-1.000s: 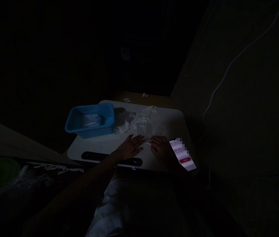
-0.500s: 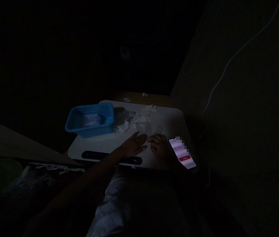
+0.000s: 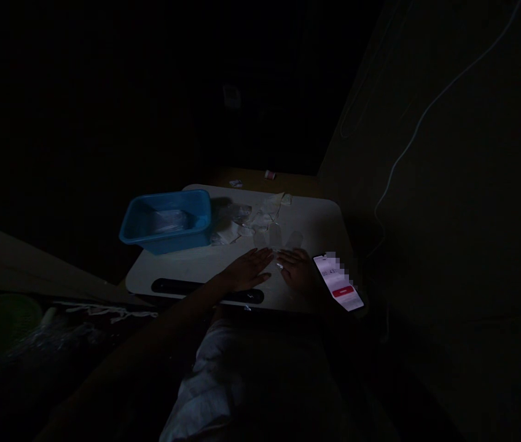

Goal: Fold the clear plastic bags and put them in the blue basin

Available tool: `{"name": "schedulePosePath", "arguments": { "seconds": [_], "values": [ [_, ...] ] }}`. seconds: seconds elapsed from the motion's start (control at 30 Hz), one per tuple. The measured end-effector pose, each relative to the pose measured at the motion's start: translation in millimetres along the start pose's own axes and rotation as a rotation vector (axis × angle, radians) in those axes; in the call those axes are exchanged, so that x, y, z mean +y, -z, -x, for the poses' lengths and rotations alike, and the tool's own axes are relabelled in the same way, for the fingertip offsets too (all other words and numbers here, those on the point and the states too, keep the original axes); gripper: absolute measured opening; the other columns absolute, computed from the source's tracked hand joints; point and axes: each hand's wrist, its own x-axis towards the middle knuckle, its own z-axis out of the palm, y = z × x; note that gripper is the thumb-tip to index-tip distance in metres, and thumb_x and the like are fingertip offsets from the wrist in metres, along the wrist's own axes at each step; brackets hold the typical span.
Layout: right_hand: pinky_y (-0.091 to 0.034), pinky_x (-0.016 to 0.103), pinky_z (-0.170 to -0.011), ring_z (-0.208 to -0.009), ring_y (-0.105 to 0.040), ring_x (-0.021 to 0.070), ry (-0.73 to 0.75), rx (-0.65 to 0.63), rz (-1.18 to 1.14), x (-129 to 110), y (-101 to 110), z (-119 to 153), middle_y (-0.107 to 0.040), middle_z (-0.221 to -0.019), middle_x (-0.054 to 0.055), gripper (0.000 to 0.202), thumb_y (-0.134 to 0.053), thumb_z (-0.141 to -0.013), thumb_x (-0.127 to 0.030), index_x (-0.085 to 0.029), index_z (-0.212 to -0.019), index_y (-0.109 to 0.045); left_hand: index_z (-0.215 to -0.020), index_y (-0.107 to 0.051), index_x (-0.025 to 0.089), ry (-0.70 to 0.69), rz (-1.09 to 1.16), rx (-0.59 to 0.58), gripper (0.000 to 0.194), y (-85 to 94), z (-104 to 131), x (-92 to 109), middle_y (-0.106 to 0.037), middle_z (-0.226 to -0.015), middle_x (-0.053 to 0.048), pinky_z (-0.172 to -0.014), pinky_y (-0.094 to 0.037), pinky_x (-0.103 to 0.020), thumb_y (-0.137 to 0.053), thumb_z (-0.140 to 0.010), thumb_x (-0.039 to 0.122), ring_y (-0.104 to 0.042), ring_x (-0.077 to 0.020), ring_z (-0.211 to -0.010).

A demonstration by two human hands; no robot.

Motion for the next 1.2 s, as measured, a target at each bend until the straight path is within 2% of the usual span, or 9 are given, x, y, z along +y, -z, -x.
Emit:
{"name": "schedulePosePath", "arguments": {
  "seconds": [0.23,0.47,0.6,0.8,1.03,1.2],
  "values": [
    [-0.033,0.041,-0.098,-0.109,-0.054,0.0177,-0.004,-0.011,0.009,3,-1,2,-0.062,-0.115,0.005,0.033,-0.047,-0.076,-0.01,-0.02,-0.103,-0.063,-0.139,-0.023,0.019,-0.016,-0.007,-0.029,0.053,1.5,-1,0,-0.021,-0.146,-0.006,-0.107,-0.012,-0.039,-0.024,-0.093,0.044,-0.014,-0.0217,-0.135],
    [-0.035,0.042,-0.097,-0.105,-0.056,0.0197,-0.021,-0.019,0.073,24,-4,19,-0.064,-0.11,0.009,0.03,-0.046,-0.074,-0.011,-0.015,-0.097,-0.065,-0.138,-0.026,0.02,-0.027,-0.058,-0.007,0.052,-0.3,-1,-2,-0.025,-0.145,-0.005,-0.107,-0.013,-0.038,-0.022,-0.093,0.045,-0.017,-0.02,-0.134],
    [-0.035,0.043,-0.099,-0.105,-0.056,0.0206,-0.022,0.009,0.13,26,2,28,-0.065,-0.109,0.009,0.029,-0.045,-0.075,-0.011,-0.015,-0.096,-0.066,-0.138,-0.025,0.019,-0.034,-0.071,-0.001,0.053,-1.9,-1,-3,-0.024,-0.145,-0.006,-0.107,-0.014,-0.038,-0.022,-0.093,0.045,-0.016,-0.0199,-0.135],
    [-0.039,0.039,-0.096,-0.108,-0.054,0.0197,0.035,-0.142,0.164,20,7,27,-0.062,-0.114,0.009,0.036,-0.044,-0.074,-0.005,-0.014,-0.104,-0.063,-0.139,-0.023,0.017,-0.028,-0.089,-0.043,0.054,0.7,-2,-3,-0.02,-0.146,-0.006,-0.107,-0.013,-0.039,-0.022,-0.093,0.044,-0.013,-0.021,-0.135],
    [-0.035,0.037,-0.098,-0.107,-0.054,0.0185,-0.062,-0.248,0.211,21,11,20,-0.062,-0.115,0.01,0.038,-0.042,-0.074,-0.002,-0.014,-0.103,-0.063,-0.14,-0.02,0.019,-0.035,-0.08,-0.039,0.051,1.8,-1,-3,-0.019,-0.147,-0.006,-0.107,-0.013,-0.04,-0.022,-0.094,0.042,-0.014,-0.0195,-0.135],
    [-0.034,0.037,-0.098,-0.108,-0.053,0.019,-0.074,-0.272,0.205,22,11,19,-0.06,-0.117,0.008,0.039,-0.042,-0.073,-0.002,-0.015,-0.104,-0.063,-0.134,-0.034,0.017,-0.06,-0.09,0.002,0.047,10.1,-5,2,-0.026,-0.144,-0.008,-0.108,-0.01,-0.041,-0.022,-0.094,0.039,-0.019,-0.0199,-0.134]
  ]
}}
